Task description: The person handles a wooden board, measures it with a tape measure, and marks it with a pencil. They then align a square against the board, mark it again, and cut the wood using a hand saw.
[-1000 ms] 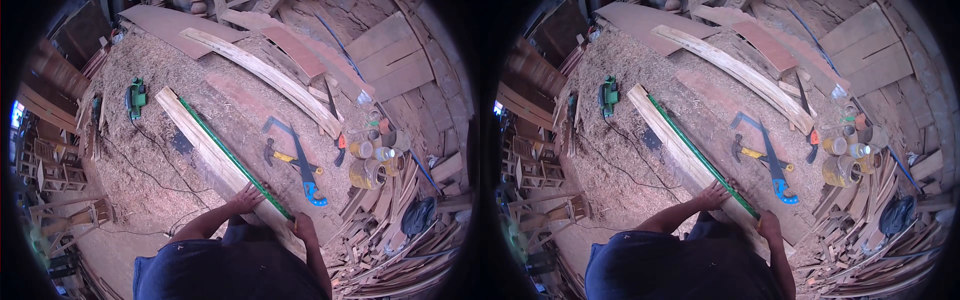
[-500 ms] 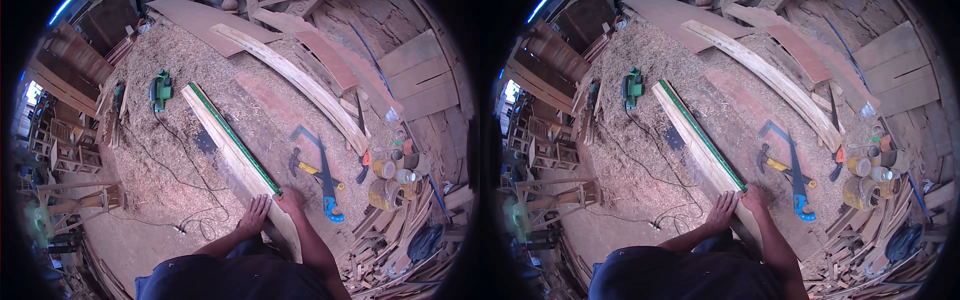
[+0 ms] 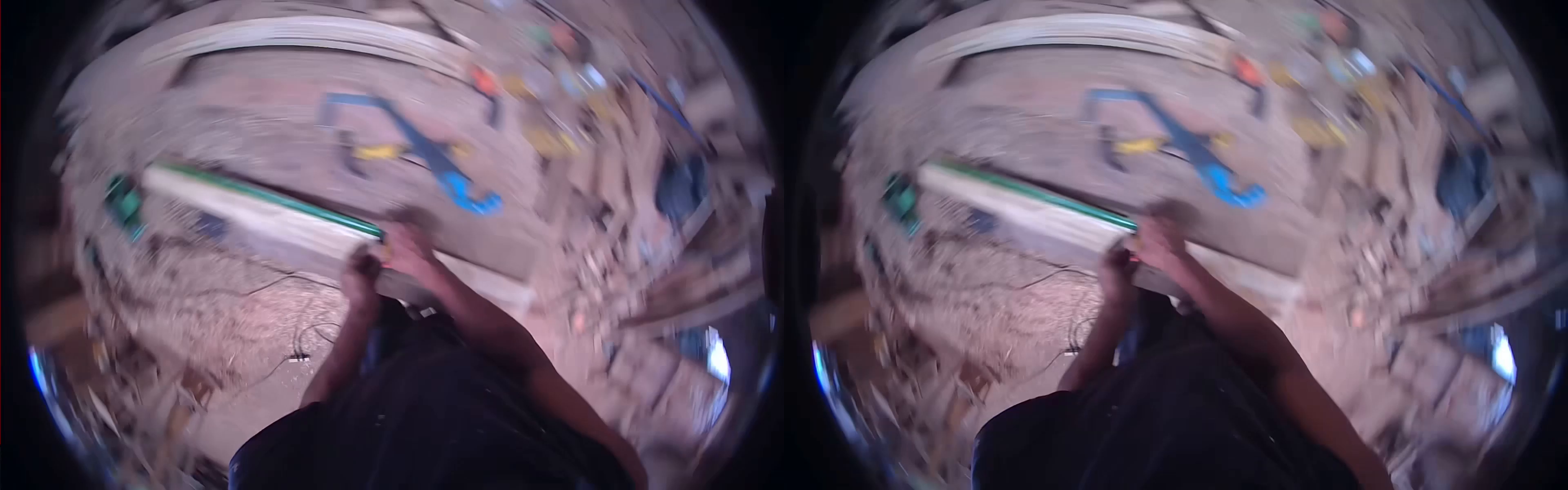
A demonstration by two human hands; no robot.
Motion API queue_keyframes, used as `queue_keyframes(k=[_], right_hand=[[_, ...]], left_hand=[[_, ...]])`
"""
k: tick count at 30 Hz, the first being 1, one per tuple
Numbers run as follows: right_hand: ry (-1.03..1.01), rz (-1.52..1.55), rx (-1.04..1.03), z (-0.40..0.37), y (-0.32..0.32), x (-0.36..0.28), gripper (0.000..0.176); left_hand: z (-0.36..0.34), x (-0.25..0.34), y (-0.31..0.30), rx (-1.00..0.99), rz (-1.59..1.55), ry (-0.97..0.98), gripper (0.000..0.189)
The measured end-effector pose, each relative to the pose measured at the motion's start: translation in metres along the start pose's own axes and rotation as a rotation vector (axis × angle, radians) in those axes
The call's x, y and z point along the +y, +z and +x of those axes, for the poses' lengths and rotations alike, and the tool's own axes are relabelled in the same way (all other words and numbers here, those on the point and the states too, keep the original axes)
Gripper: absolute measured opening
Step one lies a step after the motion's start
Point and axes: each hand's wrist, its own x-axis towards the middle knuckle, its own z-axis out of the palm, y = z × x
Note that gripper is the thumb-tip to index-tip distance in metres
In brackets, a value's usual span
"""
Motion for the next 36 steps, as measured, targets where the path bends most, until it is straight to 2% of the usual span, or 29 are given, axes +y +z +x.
queue_keyframes(k=[1,2,3,5,7,8,10,12,16,18,20,21,23,29,32,35,36], right_hand=[[0.021,0.129,0.022,-0.026,-0.03,-0.003,0.049],[0.006,0.083,0.173,-0.046,-0.028,0.014,0.044],[0.069,0.175,0.124,-0.069,-0.044,0.027,0.042],[0.165,0.201,0.102,-0.109,-0.05,0.065,0.043],[0.125,0.137,0.197,-0.143,-0.04,0.122,0.046],[0.102,0.106,0.233,-0.158,-0.037,0.146,0.047],[0.098,0.107,0.221,-0.2,-0.052,0.191,0.05],[0.199,0.131,0.267,-0.238,-0.067,0.223,0.049],[0.208,0.23,0.298,-0.297,-0.07,0.29,0.045],[0.238,0.254,0.293,-0.316,-0.064,0.314,0.044],[0.242,0.277,0.286,-0.331,-0.06,0.335,0.043],[0.241,0.288,0.281,-0.336,-0.058,0.343,0.042],[0.263,0.276,0.27,-0.34,-0.053,0.352,0.039],[0.319,0.173,0.339,-0.342,-0.052,0.341,0.032],[0.277,0.157,0.467,-0.345,-0.046,0.339,0.031],[0.361,-0.008,0.634,-0.342,-0.039,0.323,0.027],[0.357,0.14,0.706,-0.34,-0.042,0.309,0.028]], left_hand=[[-0.005,-0.003,0.007,-0.067,-0.046,-0.027,0.039],[-0.01,-0.003,0.026,-0.058,-0.089,-0.167,0.044],[-0.025,-0.005,0.055,-0.1,-0.051,-0.248,0.048],[-0.037,-0.055,0.086,-0.132,-0.014,-0.309,0.045],[-0.034,-0.128,0.086,-0.231,0.047,-0.376,0.043],[-0.06,-0.129,0.118,-0.202,0.091,-0.352,0.039],[-0.077,-0.189,0.136,-0.266,0.032,-0.425,0.035],[-0.099,-0.236,0.167,-0.218,0.012,-0.446,0.031],[-0.13,-0.306,0.192,-0.308,0.06,-0.559,0.033],[-0.149,-0.332,0.203,-0.317,0.142,-0.517,0.034],[-0.159,-0.346,0.214,-0.226,0.236,-0.561,0.036],[-0.163,-0.354,0.217,-0.178,0.282,-0.58,0.038],[-0.159,-0.388,0.204,-0.204,0.267,-0.546,0.039],[-0.166,-0.399,0.206,-0.295,0.075,-0.57,0.032],[-0.162,-0.412,0.21,-0.356,-0.056,-0.568,0.025],[-0.16,-0.424,0.215,-0.377,-0.082,-0.527,0.025],[-0.159,-0.425,0.209,-0.499,-0.15,-0.521,0.025]])
